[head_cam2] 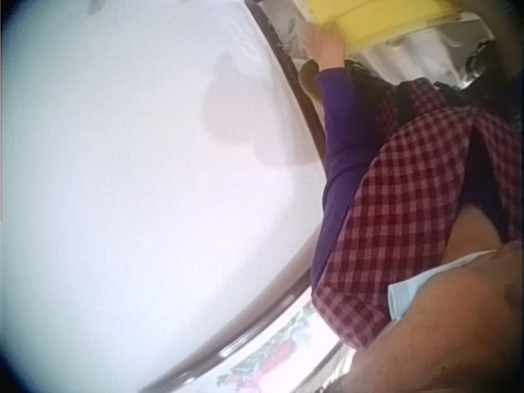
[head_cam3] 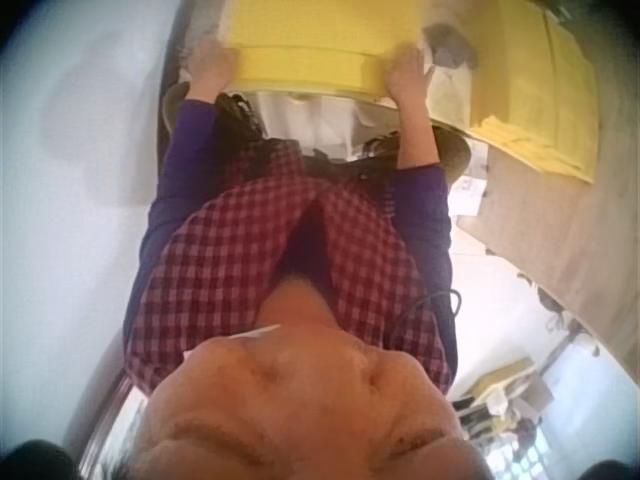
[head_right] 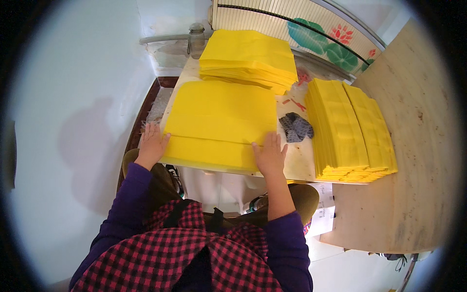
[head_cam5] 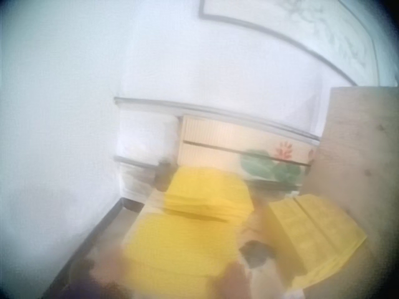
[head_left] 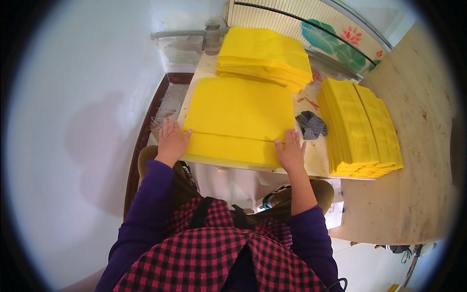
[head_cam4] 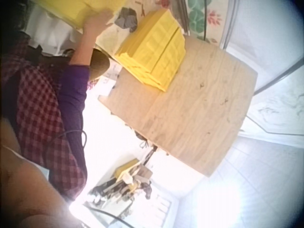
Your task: The person folds a large yellow sheet of material into a smaller rectangle by hand, then places it on a stack of similarly folded sheets. The process is repeated with another sheet.
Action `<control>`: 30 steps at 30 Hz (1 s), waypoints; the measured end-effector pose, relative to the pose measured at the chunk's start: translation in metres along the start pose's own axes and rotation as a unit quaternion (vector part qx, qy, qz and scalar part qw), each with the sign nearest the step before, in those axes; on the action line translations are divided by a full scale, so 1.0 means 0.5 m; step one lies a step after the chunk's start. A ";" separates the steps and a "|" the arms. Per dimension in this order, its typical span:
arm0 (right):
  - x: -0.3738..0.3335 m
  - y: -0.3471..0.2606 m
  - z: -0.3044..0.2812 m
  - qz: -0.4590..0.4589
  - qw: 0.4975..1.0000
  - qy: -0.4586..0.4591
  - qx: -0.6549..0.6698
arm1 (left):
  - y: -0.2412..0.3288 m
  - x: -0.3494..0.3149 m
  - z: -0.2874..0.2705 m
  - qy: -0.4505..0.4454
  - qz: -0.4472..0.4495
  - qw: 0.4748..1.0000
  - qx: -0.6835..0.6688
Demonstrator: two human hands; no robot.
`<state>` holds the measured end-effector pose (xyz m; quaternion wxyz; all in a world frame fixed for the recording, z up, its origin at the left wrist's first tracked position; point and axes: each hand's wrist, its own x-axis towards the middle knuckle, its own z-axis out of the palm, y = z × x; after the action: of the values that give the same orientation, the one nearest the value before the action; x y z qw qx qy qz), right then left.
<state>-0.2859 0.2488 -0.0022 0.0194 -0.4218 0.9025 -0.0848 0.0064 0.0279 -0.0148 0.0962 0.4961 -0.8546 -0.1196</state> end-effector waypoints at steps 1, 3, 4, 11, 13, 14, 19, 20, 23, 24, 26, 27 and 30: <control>-0.005 0.002 -0.003 -0.002 1.000 0.026 0.012 | -0.008 -0.008 -0.008 0.031 0.008 0.999 0.024; -0.020 0.009 -0.012 -0.058 0.980 0.109 0.153 | -0.019 -0.020 -0.027 0.076 0.067 0.990 -0.095; -0.030 0.011 -0.017 -0.070 0.963 0.145 0.216 | -0.019 -0.024 -0.036 0.086 0.080 0.980 -0.159; -0.069 0.030 -0.028 0.244 0.569 -0.066 0.782 | 0.035 -0.055 -0.034 -0.134 -0.261 0.440 -0.849; -0.058 0.041 -0.023 0.269 0.537 -0.063 0.797 | 0.039 -0.048 -0.033 -0.124 -0.294 0.375 -0.870; -0.050 0.048 -0.020 0.267 0.535 -0.063 0.799 | 0.039 -0.042 -0.032 -0.130 -0.285 0.386 -0.868; 0.003 0.078 -0.019 0.307 0.546 -0.072 0.776 | 0.034 -0.019 -0.029 -0.130 -0.266 0.406 -0.865; 0.012 0.081 -0.021 0.307 0.557 -0.083 0.767 | 0.032 -0.016 -0.028 -0.127 -0.267 0.419 -0.859; 0.036 0.085 -0.025 0.305 0.601 -0.102 0.732 | 0.024 -0.005 -0.026 -0.119 -0.267 0.452 -0.843; 0.041 0.086 -0.026 0.302 0.620 -0.100 0.717 | 0.020 -0.001 -0.027 -0.119 -0.266 0.461 -0.839; 0.050 0.088 -0.027 0.292 0.648 -0.107 0.695 | 0.011 0.009 -0.028 -0.117 -0.267 0.475 -0.830; 0.055 0.091 -0.030 0.284 0.658 -0.117 0.688 | 0.006 0.016 -0.029 -0.115 -0.271 0.480 -0.826; 0.063 0.100 -0.037 0.266 0.683 -0.145 0.665 | -0.006 0.036 -0.035 -0.129 -0.269 0.503 -0.812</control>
<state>-0.3461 0.2585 0.0087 0.4466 -0.0474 0.6695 -0.5916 0.0050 0.0092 0.0019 0.3084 0.3853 -0.2115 -0.8436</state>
